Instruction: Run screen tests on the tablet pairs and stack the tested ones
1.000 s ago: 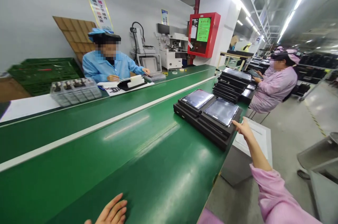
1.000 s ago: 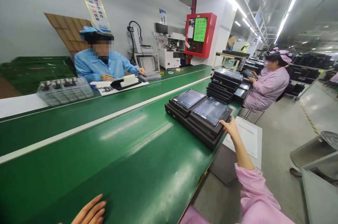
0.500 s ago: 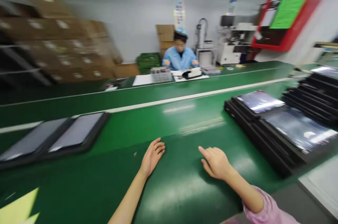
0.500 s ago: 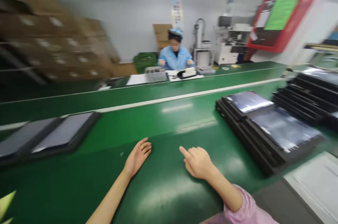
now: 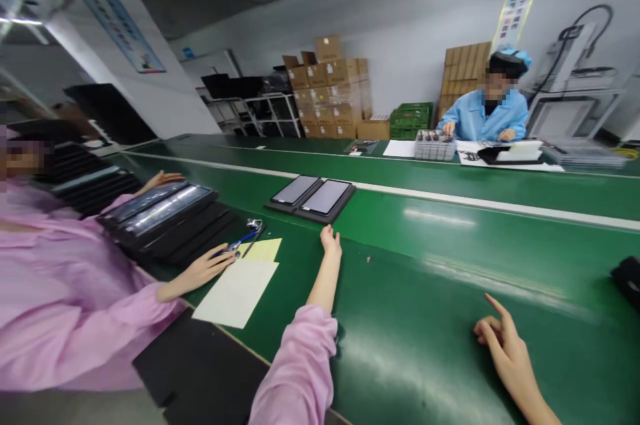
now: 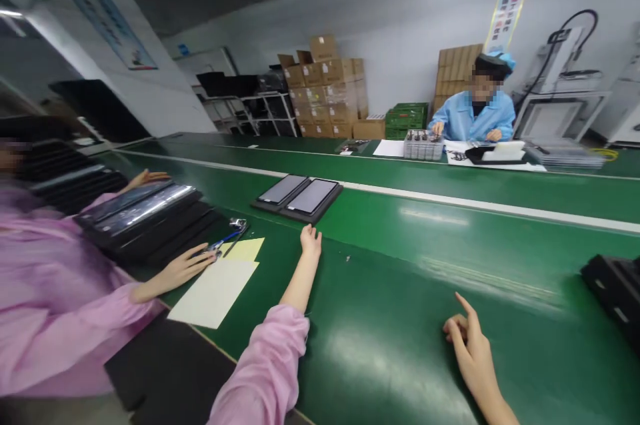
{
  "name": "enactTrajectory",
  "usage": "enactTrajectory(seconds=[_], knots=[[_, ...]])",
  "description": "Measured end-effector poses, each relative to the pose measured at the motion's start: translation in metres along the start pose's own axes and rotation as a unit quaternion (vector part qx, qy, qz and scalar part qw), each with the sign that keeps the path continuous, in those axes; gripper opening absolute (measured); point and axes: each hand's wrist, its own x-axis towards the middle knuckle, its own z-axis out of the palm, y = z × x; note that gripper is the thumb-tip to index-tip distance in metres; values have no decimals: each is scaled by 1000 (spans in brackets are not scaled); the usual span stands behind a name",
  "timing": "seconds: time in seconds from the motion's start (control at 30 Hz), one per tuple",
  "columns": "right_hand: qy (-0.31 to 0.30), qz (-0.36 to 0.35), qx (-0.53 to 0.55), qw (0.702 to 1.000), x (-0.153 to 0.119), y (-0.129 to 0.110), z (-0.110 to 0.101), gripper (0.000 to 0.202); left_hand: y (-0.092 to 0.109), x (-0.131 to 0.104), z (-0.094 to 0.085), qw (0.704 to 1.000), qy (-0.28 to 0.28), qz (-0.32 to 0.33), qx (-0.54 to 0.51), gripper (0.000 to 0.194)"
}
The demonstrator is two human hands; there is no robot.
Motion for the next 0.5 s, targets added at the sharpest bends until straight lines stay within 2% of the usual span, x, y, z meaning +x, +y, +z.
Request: enactTrajectory(seconds=[0.1, 0.2, 0.37, 0.5], knots=[[-11, 25, -5, 1000, 0, 5, -1, 67, 13, 10, 12, 996, -23, -70, -54, 54], [-18, 59, -6, 998, 0, 11, -4, 75, 21, 18, 20, 987, -49, -110, -108, 63], [-13, 93, 2, 996, 2, 14, -6, 83, 15, 20, 24, 972, -68, -148, -171, 56], [-4, 101, 6, 995, 1, 14, -4, 85, 6, 15, 22, 964, -84, -179, -180, 48]])
